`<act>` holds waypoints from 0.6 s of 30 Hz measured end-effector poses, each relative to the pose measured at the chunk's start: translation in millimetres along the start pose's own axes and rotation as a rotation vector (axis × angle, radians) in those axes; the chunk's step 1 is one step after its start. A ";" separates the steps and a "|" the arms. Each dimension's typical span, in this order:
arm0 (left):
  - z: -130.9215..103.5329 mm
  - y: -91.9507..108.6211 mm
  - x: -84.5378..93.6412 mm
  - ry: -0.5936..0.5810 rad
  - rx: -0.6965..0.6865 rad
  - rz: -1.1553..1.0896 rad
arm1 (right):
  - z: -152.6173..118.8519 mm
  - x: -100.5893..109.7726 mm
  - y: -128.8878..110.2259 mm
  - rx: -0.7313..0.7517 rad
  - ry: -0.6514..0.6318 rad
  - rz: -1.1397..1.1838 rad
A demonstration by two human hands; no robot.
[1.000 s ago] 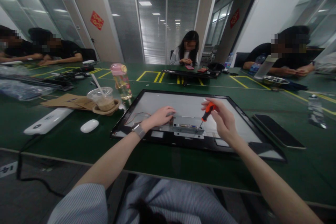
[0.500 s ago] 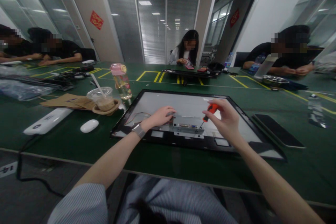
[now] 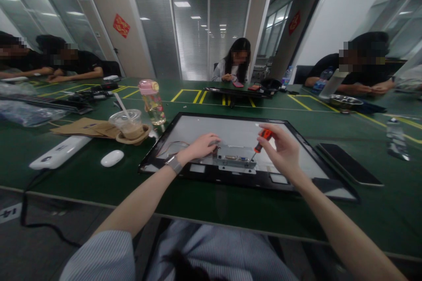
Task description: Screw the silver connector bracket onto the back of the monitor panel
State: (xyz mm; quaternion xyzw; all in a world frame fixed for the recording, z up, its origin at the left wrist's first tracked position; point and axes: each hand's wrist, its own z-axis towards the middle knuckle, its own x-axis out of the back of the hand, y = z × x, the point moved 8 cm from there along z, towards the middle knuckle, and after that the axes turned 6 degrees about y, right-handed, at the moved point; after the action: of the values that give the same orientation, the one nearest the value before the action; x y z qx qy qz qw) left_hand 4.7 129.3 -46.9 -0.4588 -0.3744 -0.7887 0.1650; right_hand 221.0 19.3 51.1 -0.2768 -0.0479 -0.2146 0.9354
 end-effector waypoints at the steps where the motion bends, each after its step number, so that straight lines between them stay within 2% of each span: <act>1: -0.1 -0.6 -0.4 -0.001 -0.002 -0.001 | 1.0 1.3 -0.6 0.016 0.016 -0.017; 6: 0.3 -1.7 -0.9 0.002 0.000 -0.002 | 4.8 3.5 -2.7 0.038 0.027 0.027; 13: 1.0 -1.2 -0.9 -0.005 0.011 0.006 | 1.2 -3.1 3.8 -0.045 -0.009 0.108; 16: 0.8 -1.7 -0.6 0.006 0.006 -0.002 | -2.1 -4.9 1.7 -0.073 0.014 0.170; 18: 0.6 -1.1 0.1 0.010 0.005 -0.006 | -3.8 -8.0 -1.4 -0.087 -0.015 0.206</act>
State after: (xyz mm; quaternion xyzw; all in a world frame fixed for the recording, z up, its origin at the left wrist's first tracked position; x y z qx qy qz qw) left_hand 4.4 130.4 -47.1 -0.4533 -0.3768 -0.7906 0.1655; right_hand 213.0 19.2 47.0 -0.3224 -0.0168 -0.1172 0.9392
